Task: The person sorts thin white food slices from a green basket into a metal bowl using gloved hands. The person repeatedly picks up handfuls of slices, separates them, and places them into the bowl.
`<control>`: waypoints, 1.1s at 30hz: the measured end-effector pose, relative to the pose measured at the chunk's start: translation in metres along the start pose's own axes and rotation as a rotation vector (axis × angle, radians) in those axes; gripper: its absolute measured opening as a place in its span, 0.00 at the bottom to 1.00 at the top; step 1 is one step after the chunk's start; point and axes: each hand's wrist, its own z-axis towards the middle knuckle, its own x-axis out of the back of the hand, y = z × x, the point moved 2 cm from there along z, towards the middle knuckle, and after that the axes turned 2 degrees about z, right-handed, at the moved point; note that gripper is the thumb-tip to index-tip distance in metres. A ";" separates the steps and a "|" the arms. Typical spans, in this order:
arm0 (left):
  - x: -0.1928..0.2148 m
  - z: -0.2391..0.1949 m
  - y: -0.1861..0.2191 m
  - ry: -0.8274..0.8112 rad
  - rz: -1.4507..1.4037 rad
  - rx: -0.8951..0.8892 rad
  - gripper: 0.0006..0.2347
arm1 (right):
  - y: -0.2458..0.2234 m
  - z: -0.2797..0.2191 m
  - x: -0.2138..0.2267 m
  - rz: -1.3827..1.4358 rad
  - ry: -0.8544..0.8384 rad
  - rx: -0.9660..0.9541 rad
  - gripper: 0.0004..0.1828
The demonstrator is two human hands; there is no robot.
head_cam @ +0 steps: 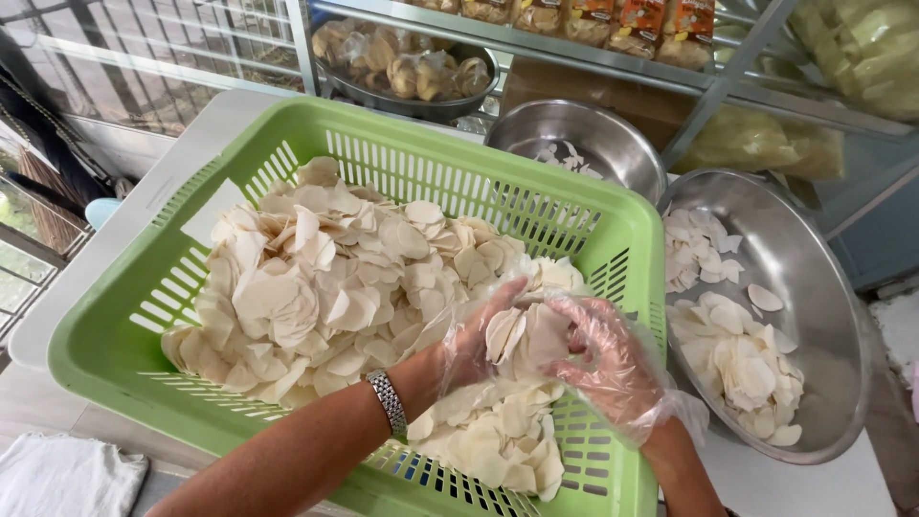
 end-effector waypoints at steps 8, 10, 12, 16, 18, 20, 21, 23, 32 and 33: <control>0.003 0.003 0.002 0.092 0.062 0.002 0.35 | -0.013 0.001 0.003 0.017 0.107 0.013 0.39; 0.002 0.004 0.002 0.119 0.049 0.009 0.35 | -0.022 0.002 0.003 -0.010 0.155 0.143 0.36; -0.008 0.000 0.002 0.146 0.033 0.017 0.35 | -0.020 0.003 0.002 -0.036 0.201 0.270 0.33; -0.038 -0.021 0.002 0.370 -0.113 0.060 0.31 | -0.005 0.007 0.011 -0.038 0.284 0.297 0.21; -0.045 -0.026 0.001 0.369 -0.107 0.061 0.31 | -0.003 0.006 0.016 -0.058 0.309 0.288 0.19; -0.047 -0.024 -0.003 0.323 -0.103 0.056 0.33 | 0.000 0.005 0.018 -0.058 0.341 0.223 0.19; -0.048 -0.023 -0.002 0.320 -0.103 0.054 0.33 | -0.008 0.006 0.016 -0.061 0.341 0.226 0.19; -0.050 -0.024 0.000 0.322 -0.039 0.040 0.34 | -0.022 0.008 0.012 0.136 0.407 0.116 0.15; -0.057 -0.031 0.012 0.310 -0.144 -0.006 0.26 | -0.004 0.000 0.018 0.100 0.419 0.055 0.09; -0.054 -0.026 0.014 0.308 -0.143 -0.006 0.26 | -0.004 0.000 0.018 0.098 0.420 0.056 0.09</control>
